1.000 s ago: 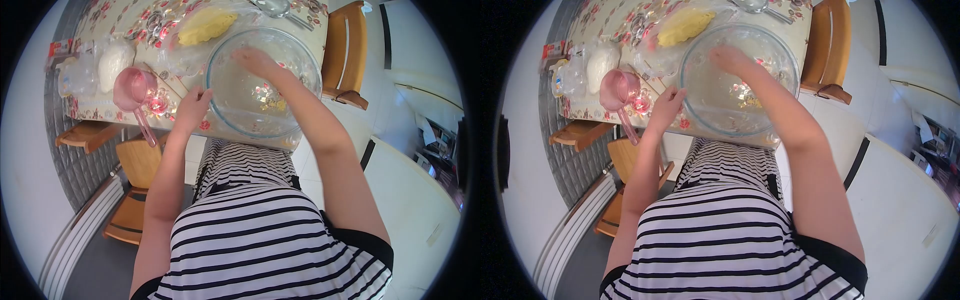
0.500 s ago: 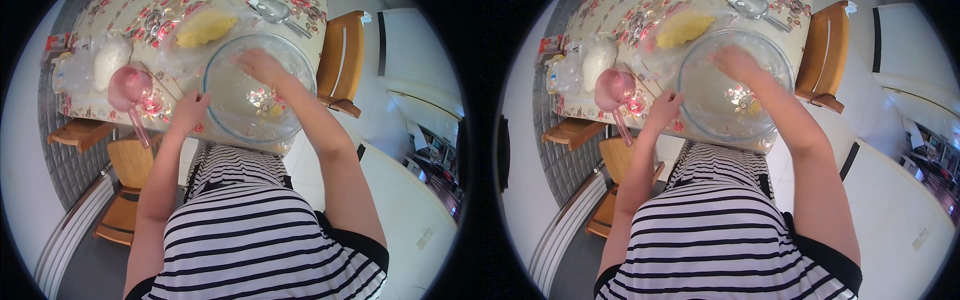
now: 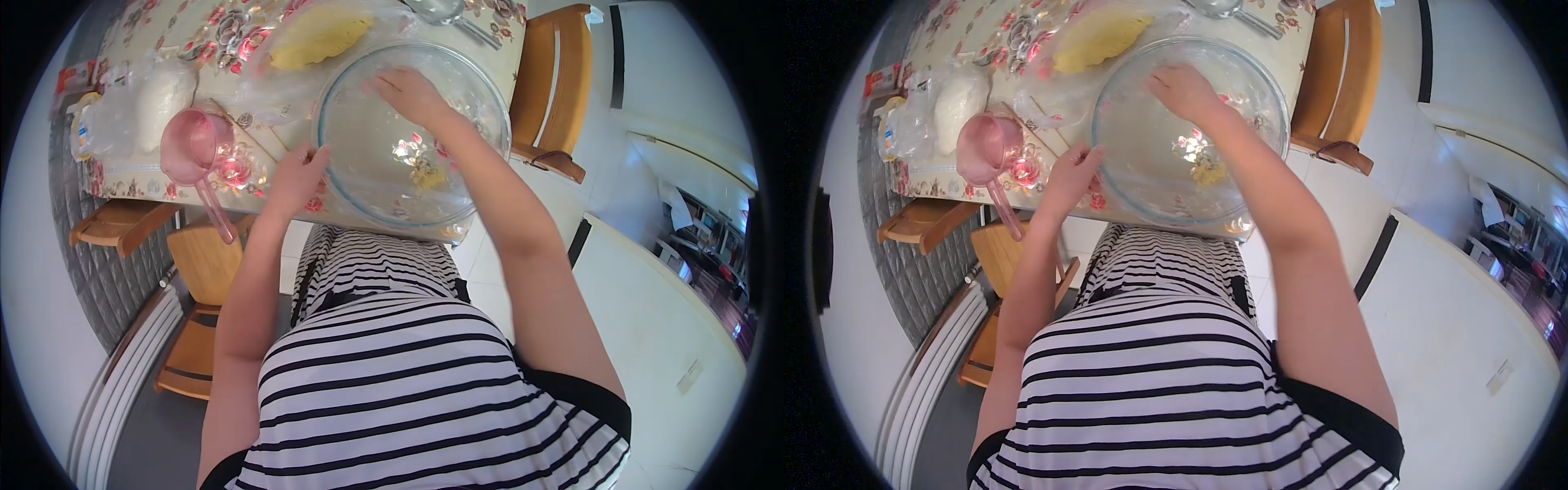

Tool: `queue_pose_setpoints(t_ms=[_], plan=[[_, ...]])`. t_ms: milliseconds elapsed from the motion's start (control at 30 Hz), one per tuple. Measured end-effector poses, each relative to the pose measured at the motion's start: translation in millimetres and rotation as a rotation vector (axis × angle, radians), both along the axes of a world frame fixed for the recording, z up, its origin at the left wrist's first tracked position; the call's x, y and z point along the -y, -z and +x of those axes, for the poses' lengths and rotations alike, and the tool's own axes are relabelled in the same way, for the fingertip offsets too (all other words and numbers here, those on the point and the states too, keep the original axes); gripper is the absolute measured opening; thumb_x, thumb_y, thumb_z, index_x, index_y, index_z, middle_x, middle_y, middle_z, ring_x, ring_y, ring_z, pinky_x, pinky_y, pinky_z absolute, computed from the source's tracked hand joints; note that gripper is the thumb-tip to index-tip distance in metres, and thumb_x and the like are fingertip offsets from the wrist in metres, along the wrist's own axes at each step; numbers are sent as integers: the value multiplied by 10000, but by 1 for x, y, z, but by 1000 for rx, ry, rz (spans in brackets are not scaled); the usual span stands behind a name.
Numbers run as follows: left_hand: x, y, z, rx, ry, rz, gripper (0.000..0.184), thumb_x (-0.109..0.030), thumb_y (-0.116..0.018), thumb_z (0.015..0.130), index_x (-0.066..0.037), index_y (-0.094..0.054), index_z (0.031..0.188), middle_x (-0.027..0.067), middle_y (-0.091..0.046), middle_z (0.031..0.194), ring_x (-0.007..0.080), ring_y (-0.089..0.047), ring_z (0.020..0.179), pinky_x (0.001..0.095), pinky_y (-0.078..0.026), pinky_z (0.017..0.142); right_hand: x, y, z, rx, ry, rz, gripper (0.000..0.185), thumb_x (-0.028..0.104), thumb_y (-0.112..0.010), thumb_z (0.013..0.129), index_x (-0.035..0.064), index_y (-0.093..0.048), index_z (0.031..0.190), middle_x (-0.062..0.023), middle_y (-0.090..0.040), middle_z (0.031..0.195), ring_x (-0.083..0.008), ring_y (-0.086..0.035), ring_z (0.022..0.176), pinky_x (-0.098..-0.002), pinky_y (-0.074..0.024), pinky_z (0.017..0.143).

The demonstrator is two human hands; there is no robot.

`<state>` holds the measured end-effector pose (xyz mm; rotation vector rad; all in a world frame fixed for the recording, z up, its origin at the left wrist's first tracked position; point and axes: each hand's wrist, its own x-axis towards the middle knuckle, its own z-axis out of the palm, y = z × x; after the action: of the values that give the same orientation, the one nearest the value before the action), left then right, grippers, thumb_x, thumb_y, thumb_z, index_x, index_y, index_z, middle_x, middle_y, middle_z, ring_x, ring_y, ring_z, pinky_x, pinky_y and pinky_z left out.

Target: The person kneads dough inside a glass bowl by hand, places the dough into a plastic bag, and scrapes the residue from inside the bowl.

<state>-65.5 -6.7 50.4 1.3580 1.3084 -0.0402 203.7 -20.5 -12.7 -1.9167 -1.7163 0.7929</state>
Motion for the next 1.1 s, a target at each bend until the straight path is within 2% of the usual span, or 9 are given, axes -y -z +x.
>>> queue_pose_setpoints(t_ms=[100,333,433,600,767,833,933,1033,1100], plan=[[2,2,1,24,5,13,379,-371,-577,973,5,-572,924,96,-640,709,161,-631,559,304,-499,534,23,20,-21,40,47,139,268,293,-542,944,65,-682,951,-149,-669,1055,-364,-586,1059,-477,-479,901],[-6,-6,8,1,-32,-66,371,-356,-594,931,11,-557,890,109,-628,667,167,-633,509,298,-486,449,124,-27,-13,-25,-215,-568,158,191,-590,862,62,-677,834,-187,-660,957,-348,-623,993,-473,-508,857],[-13,-4,15,-84,46,-48,358,-334,-603,880,22,-569,855,111,-628,645,184,-634,495,316,-492,458,91,-25,34,231,-147,-83,170,165,-563,894,45,-674,939,-193,-645,1021,-361,-617,1009,-457,-516,866],[2,-5,23,-109,-7,49,340,-305,-600,830,35,-607,839,122,-619,605,209,-623,468,338,-496,471,94,-21,33,719,98,-157,269,161,-616,854,-6,-610,1065,-197,-595,1114,-340,-547,1131,-443,-427,1007],[9,0,25,-123,-88,110,355,-324,-595,833,30,-623,843,128,-596,571,224,-617,459,364,-500,496,155,0,-39,381,387,-470,339,116,-603,846,-87,-598,1117,-283,-597,1185,-399,-560,1131,-452,-437,1016],[6,1,24,-115,-45,110,357,-326,-593,836,30,-622,834,128,-598,578,225,-614,462,369,-498,499,151,-17,-50,-74,395,-841,345,122,-554,881,-126,-602,1116,-304,-629,1162,-427,-615,1067,-463,-496,945],[0,4,24,-137,16,137,361,-326,-589,843,33,-625,827,130,-603,591,227,-610,466,375,-497,507,127,-20,-21,56,202,-627,325,181,-535,919,-94,-648,1050,-298,-652,1095,-438,-651,993,-475,-532,859],[1,2,23,-159,33,148,365,-325,-584,851,37,-629,832,137,-609,604,233,-607,468,380,-500,522,90,-18,16,162,464,124,251,194,-520,947,31,-708,916,-237,-678,912,-420,-645,874,-450,-527,823],[7,-3,25,-153,16,137,368,-325,-580,854,39,-630,834,141,-612,610,237,-606,467,385,-503,531,92,0,14,-66,526,145,202,152,-546,913,31,-702,867,-212,-674,837,-393,-652,832,-442,-532,795]])
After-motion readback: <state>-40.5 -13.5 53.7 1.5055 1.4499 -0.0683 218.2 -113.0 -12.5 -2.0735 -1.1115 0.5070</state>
